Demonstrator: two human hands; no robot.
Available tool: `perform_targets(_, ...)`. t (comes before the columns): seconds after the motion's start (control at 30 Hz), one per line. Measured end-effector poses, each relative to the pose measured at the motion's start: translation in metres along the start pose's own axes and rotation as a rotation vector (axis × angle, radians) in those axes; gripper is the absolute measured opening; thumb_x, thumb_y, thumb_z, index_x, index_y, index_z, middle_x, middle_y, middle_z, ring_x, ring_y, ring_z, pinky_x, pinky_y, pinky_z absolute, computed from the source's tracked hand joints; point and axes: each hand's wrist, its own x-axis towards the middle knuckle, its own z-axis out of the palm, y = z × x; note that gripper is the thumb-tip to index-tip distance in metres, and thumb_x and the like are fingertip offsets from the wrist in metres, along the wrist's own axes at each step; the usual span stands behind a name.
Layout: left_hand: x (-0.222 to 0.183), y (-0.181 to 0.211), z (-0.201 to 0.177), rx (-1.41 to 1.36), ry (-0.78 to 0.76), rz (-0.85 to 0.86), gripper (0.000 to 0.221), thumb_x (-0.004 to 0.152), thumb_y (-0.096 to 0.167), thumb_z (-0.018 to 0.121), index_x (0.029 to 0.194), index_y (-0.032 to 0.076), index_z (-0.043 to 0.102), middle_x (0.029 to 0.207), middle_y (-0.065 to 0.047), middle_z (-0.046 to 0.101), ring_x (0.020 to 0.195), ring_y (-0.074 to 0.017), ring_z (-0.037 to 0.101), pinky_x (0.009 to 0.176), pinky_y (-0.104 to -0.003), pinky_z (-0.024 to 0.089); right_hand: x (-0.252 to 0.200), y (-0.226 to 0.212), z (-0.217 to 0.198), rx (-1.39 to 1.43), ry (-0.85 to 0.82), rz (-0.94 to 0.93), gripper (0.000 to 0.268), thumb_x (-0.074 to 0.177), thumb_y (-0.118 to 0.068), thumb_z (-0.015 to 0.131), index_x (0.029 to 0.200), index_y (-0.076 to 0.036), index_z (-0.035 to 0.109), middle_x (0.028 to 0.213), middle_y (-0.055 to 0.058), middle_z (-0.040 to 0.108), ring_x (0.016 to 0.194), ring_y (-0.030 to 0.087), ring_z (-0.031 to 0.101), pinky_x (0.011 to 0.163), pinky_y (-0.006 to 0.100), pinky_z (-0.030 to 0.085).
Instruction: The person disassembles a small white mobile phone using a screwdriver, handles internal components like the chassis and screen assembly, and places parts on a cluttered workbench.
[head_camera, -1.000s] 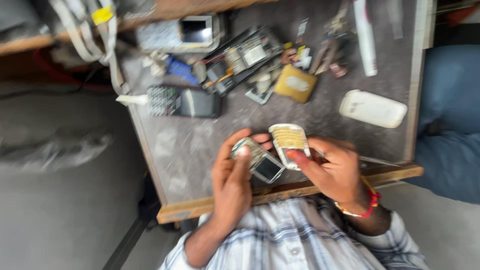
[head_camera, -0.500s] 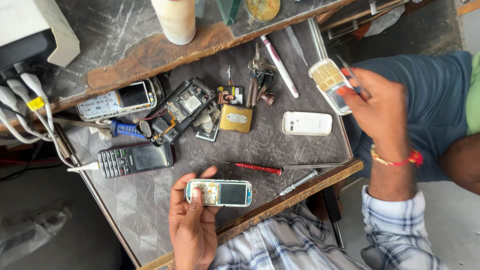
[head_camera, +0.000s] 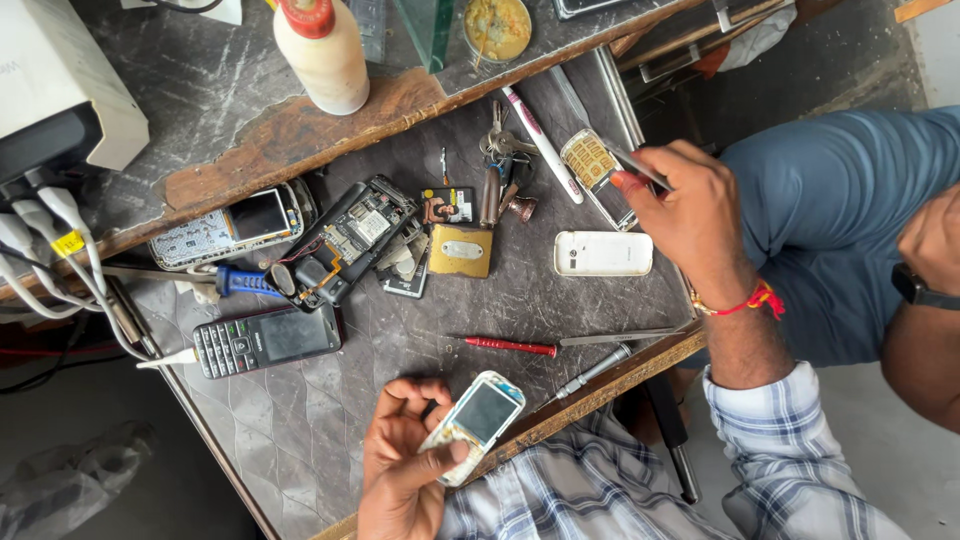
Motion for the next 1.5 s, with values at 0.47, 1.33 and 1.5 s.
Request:
perform_targets(0.47, 0.005, 0.002, 0.009, 0.154, 0.151, -0.07, 0.038, 0.087, -0.007, 0.067, 0.124, -0.012, 0.062, 0.12, -0.02, 0.07, 0.102, -0.0217, 0.069, 0.091, -0.035, 0.057, -0.074, -0.051, -0.015, 0.209, -0.321, -0.186, 0.04, 0.086, 0.008, 0.069, 0.124, -0.005, 0.072, 0.096, 0.009, 0.057, 0.081, 0.019, 0.062, 0.071, 0.032, 0.053)
perform_targets(1.33, 0.016, 0.011, 0.015, 0.24, 0.305, 0.121, 0.037, 0.099, 0.003, 0.052, 0.134, -0.009, 0.053, 0.122, -0.031, 0.068, 0.098, -0.0221, 0.073, 0.087, -0.032, 0.06, -0.074, -0.002, -0.011, 0.048, -0.043, -0.1, 0.049, 0.081, -0.008, 0.088, 0.124, 0.004, 0.068, 0.129, 0.015, 0.069, 0.114, 0.033, 0.066, 0.097, 0.041, 0.055)
perform_targets(1.5, 0.018, 0.012, 0.017, 0.233, 0.278, 0.136, 0.036, 0.101, 0.002, 0.054, 0.135, -0.01, 0.054, 0.123, -0.033, 0.068, 0.097, -0.0221, 0.072, 0.086, -0.032, 0.059, -0.075, 0.004, -0.009, 0.051, -0.072, -0.147, 0.052, 0.076, -0.011, 0.09, 0.12, 0.003, 0.068, 0.125, 0.015, 0.069, 0.114, 0.033, 0.066, 0.096, 0.041, 0.055)
